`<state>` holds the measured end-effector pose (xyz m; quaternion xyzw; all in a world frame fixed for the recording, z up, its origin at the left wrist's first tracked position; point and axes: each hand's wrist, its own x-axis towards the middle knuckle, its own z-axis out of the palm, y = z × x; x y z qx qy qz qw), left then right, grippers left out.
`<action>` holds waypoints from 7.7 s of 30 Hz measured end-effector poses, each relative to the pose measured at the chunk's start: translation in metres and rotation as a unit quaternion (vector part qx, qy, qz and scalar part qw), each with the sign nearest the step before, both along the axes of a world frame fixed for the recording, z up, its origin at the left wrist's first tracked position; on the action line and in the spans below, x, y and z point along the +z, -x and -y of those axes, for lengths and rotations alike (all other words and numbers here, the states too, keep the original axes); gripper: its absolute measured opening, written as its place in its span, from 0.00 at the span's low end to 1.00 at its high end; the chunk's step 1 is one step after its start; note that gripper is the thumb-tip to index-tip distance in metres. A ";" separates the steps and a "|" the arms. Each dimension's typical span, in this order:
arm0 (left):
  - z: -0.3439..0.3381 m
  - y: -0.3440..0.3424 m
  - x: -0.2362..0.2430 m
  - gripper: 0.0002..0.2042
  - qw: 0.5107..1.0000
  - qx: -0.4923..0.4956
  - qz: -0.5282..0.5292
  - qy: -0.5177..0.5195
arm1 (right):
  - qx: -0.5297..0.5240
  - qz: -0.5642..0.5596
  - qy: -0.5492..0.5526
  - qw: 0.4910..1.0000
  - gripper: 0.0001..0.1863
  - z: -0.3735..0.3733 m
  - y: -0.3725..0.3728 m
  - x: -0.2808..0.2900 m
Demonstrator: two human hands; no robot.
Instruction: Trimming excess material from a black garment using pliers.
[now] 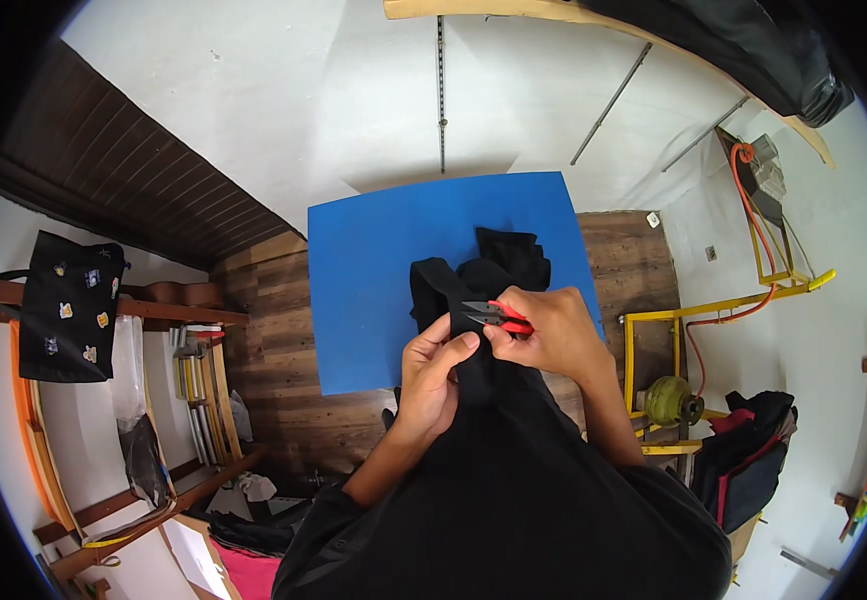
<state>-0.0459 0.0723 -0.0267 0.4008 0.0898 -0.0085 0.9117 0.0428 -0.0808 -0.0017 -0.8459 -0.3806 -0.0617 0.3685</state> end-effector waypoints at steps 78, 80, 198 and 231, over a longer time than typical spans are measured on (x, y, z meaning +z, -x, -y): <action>0.023 0.007 0.001 0.11 0.999 -0.010 0.015 0.032 | -0.006 -0.041 -0.006 0.999 0.10 0.022 0.008 -0.006; 0.022 0.008 0.001 0.14 0.999 -0.026 0.026 0.025 | -0.019 -0.009 0.008 1.000 0.13 0.021 0.007 -0.007; 0.199 0.097 0.205 0.21 0.892 0.184 0.359 0.205 | -0.149 -0.519 -0.551 0.636 0.13 0.182 -0.014 -0.068; 0.174 0.020 0.159 0.17 0.850 0.046 0.522 0.043 | -0.134 -0.543 -0.539 0.630 0.07 0.164 -0.070 -0.053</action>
